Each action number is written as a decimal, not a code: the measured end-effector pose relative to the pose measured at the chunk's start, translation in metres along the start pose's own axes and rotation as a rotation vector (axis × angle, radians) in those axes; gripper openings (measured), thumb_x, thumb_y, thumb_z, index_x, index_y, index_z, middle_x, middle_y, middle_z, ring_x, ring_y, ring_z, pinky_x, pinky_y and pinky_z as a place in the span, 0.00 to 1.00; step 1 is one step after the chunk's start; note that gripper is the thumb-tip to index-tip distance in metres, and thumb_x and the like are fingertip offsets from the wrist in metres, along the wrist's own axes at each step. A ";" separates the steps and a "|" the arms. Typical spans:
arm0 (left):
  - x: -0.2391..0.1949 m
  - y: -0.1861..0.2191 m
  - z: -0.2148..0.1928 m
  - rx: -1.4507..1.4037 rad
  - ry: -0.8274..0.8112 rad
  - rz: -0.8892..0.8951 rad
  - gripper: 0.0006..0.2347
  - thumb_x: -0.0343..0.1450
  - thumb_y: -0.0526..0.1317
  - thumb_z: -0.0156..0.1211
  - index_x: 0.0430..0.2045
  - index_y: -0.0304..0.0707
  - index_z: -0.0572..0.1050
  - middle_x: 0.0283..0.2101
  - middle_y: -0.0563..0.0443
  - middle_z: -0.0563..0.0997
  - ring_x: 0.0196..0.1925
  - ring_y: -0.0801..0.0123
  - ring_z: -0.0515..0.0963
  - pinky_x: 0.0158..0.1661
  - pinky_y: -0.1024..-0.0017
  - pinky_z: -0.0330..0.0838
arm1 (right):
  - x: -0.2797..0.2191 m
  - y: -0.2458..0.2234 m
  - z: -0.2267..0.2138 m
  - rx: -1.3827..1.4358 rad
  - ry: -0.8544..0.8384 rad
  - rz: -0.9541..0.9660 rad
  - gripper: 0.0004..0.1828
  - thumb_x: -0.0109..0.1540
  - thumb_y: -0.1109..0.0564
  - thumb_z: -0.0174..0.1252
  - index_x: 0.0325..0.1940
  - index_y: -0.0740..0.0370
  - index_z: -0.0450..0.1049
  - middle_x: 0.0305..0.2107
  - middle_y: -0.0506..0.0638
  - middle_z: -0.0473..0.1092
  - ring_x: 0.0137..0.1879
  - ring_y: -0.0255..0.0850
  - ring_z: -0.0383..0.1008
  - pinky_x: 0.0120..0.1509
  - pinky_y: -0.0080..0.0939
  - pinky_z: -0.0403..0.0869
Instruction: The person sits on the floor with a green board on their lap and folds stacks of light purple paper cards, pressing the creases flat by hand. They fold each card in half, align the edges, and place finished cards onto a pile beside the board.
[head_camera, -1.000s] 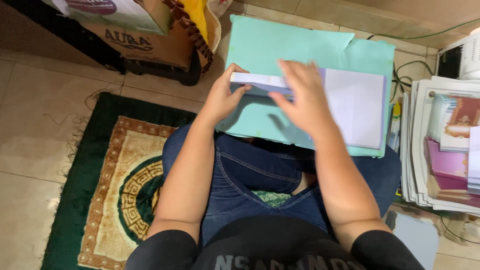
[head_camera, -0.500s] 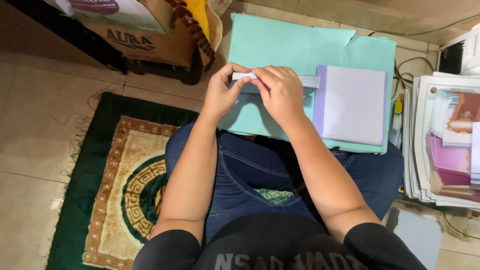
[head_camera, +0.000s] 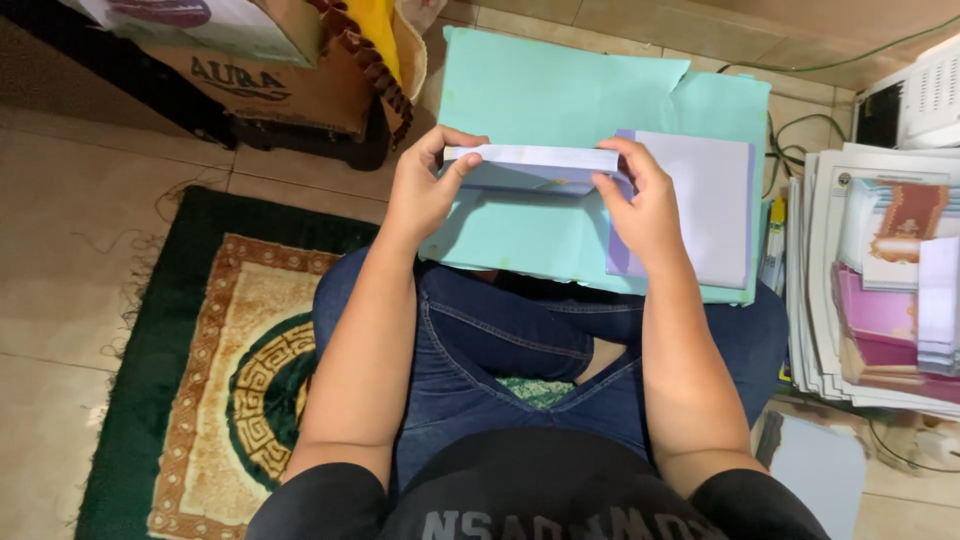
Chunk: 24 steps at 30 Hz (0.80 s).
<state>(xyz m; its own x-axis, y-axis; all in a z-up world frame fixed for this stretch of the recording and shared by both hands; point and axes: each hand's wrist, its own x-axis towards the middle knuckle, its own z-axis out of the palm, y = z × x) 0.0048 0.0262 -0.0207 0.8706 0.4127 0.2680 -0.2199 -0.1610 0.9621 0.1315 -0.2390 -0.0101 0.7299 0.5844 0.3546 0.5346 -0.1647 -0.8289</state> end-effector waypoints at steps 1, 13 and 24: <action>0.000 0.001 -0.001 0.007 0.002 -0.002 0.06 0.72 0.37 0.68 0.41 0.40 0.81 0.41 0.49 0.86 0.48 0.71 0.81 0.56 0.69 0.70 | -0.001 0.009 0.004 0.008 -0.001 0.000 0.19 0.65 0.71 0.60 0.61 0.67 0.71 0.50 0.59 0.73 0.59 0.48 0.72 0.67 0.50 0.69; 0.031 -0.026 -0.005 0.271 -0.003 -0.136 0.11 0.74 0.31 0.62 0.49 0.34 0.71 0.45 0.36 0.83 0.50 0.49 0.82 0.52 0.53 0.76 | 0.037 0.032 0.003 0.135 -0.002 0.255 0.09 0.67 0.67 0.59 0.51 0.63 0.71 0.43 0.55 0.76 0.50 0.35 0.72 0.60 0.42 0.76; 0.100 -0.092 0.022 0.728 0.223 -0.172 0.13 0.75 0.40 0.54 0.50 0.37 0.78 0.62 0.38 0.62 0.64 0.44 0.62 0.54 0.42 0.68 | 0.143 0.110 0.037 -0.461 -0.080 0.532 0.18 0.65 0.52 0.57 0.25 0.53 0.59 0.20 0.40 0.59 0.27 0.37 0.58 0.33 0.42 0.58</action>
<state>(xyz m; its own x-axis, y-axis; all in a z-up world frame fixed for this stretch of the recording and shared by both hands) 0.1215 0.0625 -0.0832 0.7403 0.6431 0.1959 0.3215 -0.5945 0.7370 0.2789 -0.1445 -0.0670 0.9181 0.3849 -0.0948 0.2531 -0.7533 -0.6070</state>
